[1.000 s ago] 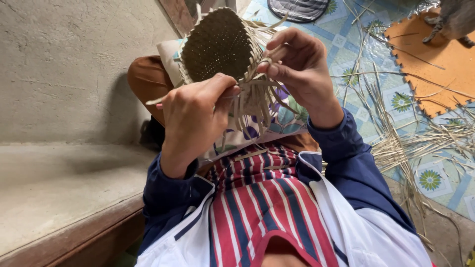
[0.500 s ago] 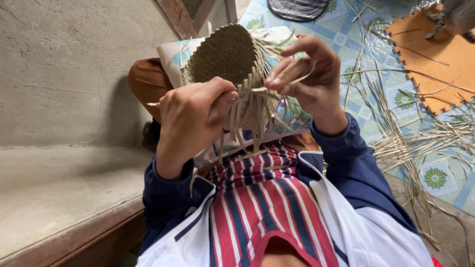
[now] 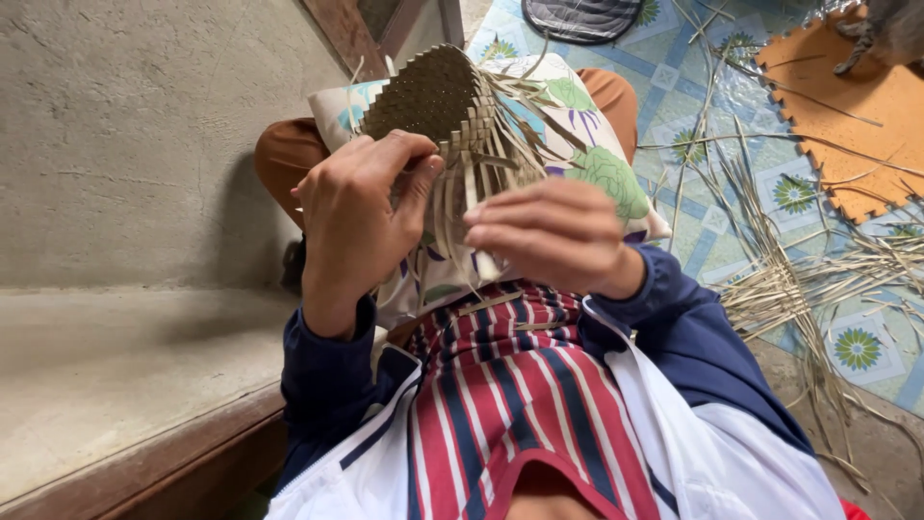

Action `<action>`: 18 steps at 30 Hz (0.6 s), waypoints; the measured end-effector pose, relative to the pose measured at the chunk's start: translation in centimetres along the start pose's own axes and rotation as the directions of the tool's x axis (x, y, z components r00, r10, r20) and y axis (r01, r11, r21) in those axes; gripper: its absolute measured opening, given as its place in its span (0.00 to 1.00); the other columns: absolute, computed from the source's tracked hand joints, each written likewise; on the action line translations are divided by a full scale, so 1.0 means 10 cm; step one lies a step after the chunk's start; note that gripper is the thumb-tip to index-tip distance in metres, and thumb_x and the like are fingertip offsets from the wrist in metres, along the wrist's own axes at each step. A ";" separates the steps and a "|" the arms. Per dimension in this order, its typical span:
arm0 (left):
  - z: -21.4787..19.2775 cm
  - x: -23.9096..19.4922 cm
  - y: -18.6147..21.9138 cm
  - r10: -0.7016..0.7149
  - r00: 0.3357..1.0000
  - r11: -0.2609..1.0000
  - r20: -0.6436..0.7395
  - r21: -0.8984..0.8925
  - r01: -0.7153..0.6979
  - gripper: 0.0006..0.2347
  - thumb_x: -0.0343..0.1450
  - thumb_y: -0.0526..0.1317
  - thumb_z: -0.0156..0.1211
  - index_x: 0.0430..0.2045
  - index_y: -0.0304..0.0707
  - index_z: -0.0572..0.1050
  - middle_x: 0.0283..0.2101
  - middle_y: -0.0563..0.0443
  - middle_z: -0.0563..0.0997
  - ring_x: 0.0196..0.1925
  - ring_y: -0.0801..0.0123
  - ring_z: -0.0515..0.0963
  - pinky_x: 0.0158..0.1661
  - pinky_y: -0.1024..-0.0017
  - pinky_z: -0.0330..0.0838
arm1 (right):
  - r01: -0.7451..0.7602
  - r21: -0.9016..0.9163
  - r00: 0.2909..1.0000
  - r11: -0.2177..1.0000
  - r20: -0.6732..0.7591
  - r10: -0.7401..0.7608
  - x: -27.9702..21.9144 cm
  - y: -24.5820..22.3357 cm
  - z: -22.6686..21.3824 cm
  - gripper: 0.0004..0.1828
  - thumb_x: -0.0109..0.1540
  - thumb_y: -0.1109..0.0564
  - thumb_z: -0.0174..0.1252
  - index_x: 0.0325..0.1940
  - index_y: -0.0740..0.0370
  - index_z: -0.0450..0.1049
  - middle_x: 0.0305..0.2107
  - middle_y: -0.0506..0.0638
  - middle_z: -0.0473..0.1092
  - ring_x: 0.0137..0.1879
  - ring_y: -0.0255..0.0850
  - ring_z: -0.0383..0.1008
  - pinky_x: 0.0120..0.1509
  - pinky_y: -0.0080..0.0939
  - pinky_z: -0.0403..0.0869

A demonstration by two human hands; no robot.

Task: A person is weaving a small basket using dried plant fibers, interlacing them to build the walls and using scissors to trim excess material.

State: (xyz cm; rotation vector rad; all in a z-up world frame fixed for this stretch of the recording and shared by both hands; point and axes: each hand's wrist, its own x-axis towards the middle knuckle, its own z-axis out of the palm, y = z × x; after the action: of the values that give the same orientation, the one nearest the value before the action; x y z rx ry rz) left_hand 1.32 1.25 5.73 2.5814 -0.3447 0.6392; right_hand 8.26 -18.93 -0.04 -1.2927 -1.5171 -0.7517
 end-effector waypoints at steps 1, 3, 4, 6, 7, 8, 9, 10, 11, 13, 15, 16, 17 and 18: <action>-0.01 0.00 0.00 0.001 1.000 1.000 -0.002 0.001 -0.001 0.02 0.76 0.34 0.64 0.34 0.37 0.78 0.30 0.50 0.82 0.30 0.63 0.78 0.31 0.64 0.68 | 0.003 -0.001 1.000 1.000 0.000 -0.003 0.03 -0.05 0.00 0.06 0.65 0.62 0.64 0.41 0.70 0.80 0.34 0.61 0.81 0.39 0.49 0.85 0.45 0.44 0.86; -0.02 0.01 -0.02 0.028 0.999 0.999 -0.031 -0.016 -0.029 0.03 0.77 0.34 0.63 0.33 0.36 0.77 0.33 0.50 0.83 0.32 0.60 0.76 0.33 0.63 0.68 | 0.099 -0.196 0.974 0.976 0.219 -0.055 0.08 -0.15 -0.01 0.16 0.72 0.61 0.47 0.50 0.72 0.79 0.45 0.61 0.79 0.49 0.53 0.85 0.50 0.41 0.82; -0.01 0.01 -0.03 0.030 0.999 0.999 -0.034 -0.015 -0.030 0.03 0.77 0.34 0.63 0.33 0.36 0.77 0.33 0.50 0.83 0.32 0.60 0.76 0.33 0.63 0.68 | 0.102 -0.197 0.974 0.975 0.219 -0.057 0.02 -0.14 0.03 0.16 0.72 0.61 0.47 0.50 0.72 0.79 0.45 0.61 0.79 0.49 0.53 0.85 0.50 0.41 0.82; -0.01 0.01 -0.05 0.037 0.999 0.999 -0.027 -0.037 -0.038 0.03 0.77 0.33 0.63 0.33 0.35 0.77 0.32 0.50 0.82 0.32 0.58 0.75 0.33 0.62 0.68 | 0.019 -0.197 0.965 0.980 0.261 0.033 -0.09 -0.12 0.12 0.16 0.73 0.60 0.46 0.54 0.71 0.77 0.48 0.59 0.78 0.55 0.52 0.82 0.56 0.45 0.81; -0.01 0.02 -0.06 0.037 0.999 0.999 -0.034 -0.033 -0.038 0.03 0.77 0.33 0.63 0.33 0.35 0.77 0.32 0.50 0.82 0.32 0.58 0.75 0.33 0.62 0.68 | 0.027 -0.195 0.964 0.981 0.263 0.026 -0.06 -0.12 0.06 0.16 0.73 0.60 0.46 0.54 0.71 0.77 0.48 0.59 0.78 0.55 0.52 0.82 0.56 0.45 0.81; -0.01 0.03 -0.08 0.059 0.998 0.997 -0.017 -0.042 -0.060 0.03 0.77 0.33 0.63 0.33 0.35 0.76 0.32 0.49 0.82 0.32 0.58 0.75 0.33 0.62 0.68 | -0.015 -0.142 0.964 0.990 0.262 0.052 -0.03 -0.12 0.02 0.14 0.73 0.61 0.47 0.52 0.71 0.77 0.51 0.63 0.76 0.50 0.52 0.83 0.49 0.44 0.78; -0.01 0.02 -0.09 0.078 0.997 0.995 0.003 -0.054 -0.078 0.03 0.77 0.32 0.62 0.33 0.34 0.76 0.31 0.49 0.81 0.32 0.59 0.75 0.32 0.62 0.68 | -0.062 -0.087 0.961 0.994 0.263 0.083 0.00 -0.14 -0.03 0.12 0.73 0.61 0.49 0.50 0.71 0.77 0.54 0.66 0.74 0.44 0.51 0.83 0.42 0.43 0.74; -0.02 0.03 -0.08 0.074 0.997 0.996 0.000 -0.054 -0.073 0.03 0.77 0.32 0.62 0.33 0.34 0.76 0.31 0.49 0.81 0.32 0.59 0.75 0.32 0.62 0.68 | -0.061 -0.083 0.960 0.995 0.267 0.081 0.00 -0.13 -0.11 0.12 0.73 0.61 0.49 0.50 0.71 0.77 0.54 0.66 0.74 0.44 0.51 0.83 0.42 0.43 0.74; -0.03 0.04 -0.08 0.118 0.993 0.990 0.025 -0.081 -0.116 0.02 0.76 0.32 0.64 0.34 0.34 0.77 0.32 0.50 0.82 0.31 0.61 0.74 0.31 0.63 0.67 | -0.031 -0.140 0.973 0.990 0.223 0.062 0.00 -0.13 -0.20 0.07 0.71 0.61 0.54 0.49 0.68 0.74 0.53 0.65 0.75 0.45 0.50 0.84 0.44 0.43 0.73; -0.05 0.07 -0.08 0.158 0.986 0.982 0.043 -0.112 -0.153 0.02 0.75 0.32 0.65 0.34 0.34 0.78 0.33 0.52 0.84 0.31 0.63 0.74 0.30 0.64 0.65 | -0.003 -0.194 0.982 0.981 0.186 0.040 -0.03 -0.08 -0.34 0.05 0.70 0.61 0.59 0.47 0.65 0.72 0.52 0.65 0.76 0.47 0.50 0.84 0.46 0.43 0.72; -0.08 0.11 -0.10 0.291 0.955 0.947 0.064 -0.159 -0.278 0.01 0.75 0.32 0.66 0.35 0.35 0.81 0.33 0.51 0.85 0.33 0.59 0.75 0.31 0.63 0.67 | -0.219 -0.134 0.959 0.966 0.154 0.239 -0.10 0.03 -0.45 0.32 0.75 0.62 0.63 0.76 0.36 0.59 0.52 0.42 0.80 0.34 0.32 0.68 0.37 0.35 0.70; -0.08 0.14 -0.13 0.286 0.956 0.948 0.059 -0.161 -0.274 0.01 0.75 0.32 0.66 0.35 0.35 0.81 0.33 0.51 0.85 0.33 0.59 0.75 0.31 0.63 0.67 | -0.218 -0.133 0.958 0.967 0.161 0.238 0.17 0.02 -0.45 0.32 0.75 0.62 0.63 0.76 0.36 0.59 0.52 0.42 0.80 0.34 0.32 0.68 0.37 0.35 0.70; -0.09 0.17 -0.16 0.316 0.943 0.941 0.104 -0.158 -0.298 0.01 0.75 0.32 0.66 0.35 0.38 0.80 0.32 0.54 0.84 0.31 0.62 0.73 0.28 0.65 0.62 | -0.285 0.139 0.947 0.948 0.191 0.257 0.45 0.01 -0.44 0.17 0.71 0.65 0.60 0.60 0.57 0.63 0.43 0.53 0.79 0.36 0.43 0.76 0.39 0.38 0.76; -0.09 0.20 -0.19 0.345 0.927 0.934 0.149 -0.156 -0.323 0.02 0.75 0.31 0.65 0.34 0.41 0.80 0.31 0.58 0.83 0.30 0.64 0.71 0.26 0.66 0.58 | -0.338 0.398 0.937 0.853 0.226 0.266 0.73 -0.01 -0.42 0.07 0.66 0.68 0.58 0.44 0.77 0.68 0.33 0.65 0.77 0.39 0.52 0.85 0.40 0.40 0.83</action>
State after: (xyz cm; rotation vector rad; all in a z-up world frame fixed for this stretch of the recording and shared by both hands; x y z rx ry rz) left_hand 3.36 3.05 6.79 2.4781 -0.8708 0.4850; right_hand 9.61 -20.11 8.25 -1.2290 -1.4534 -0.0908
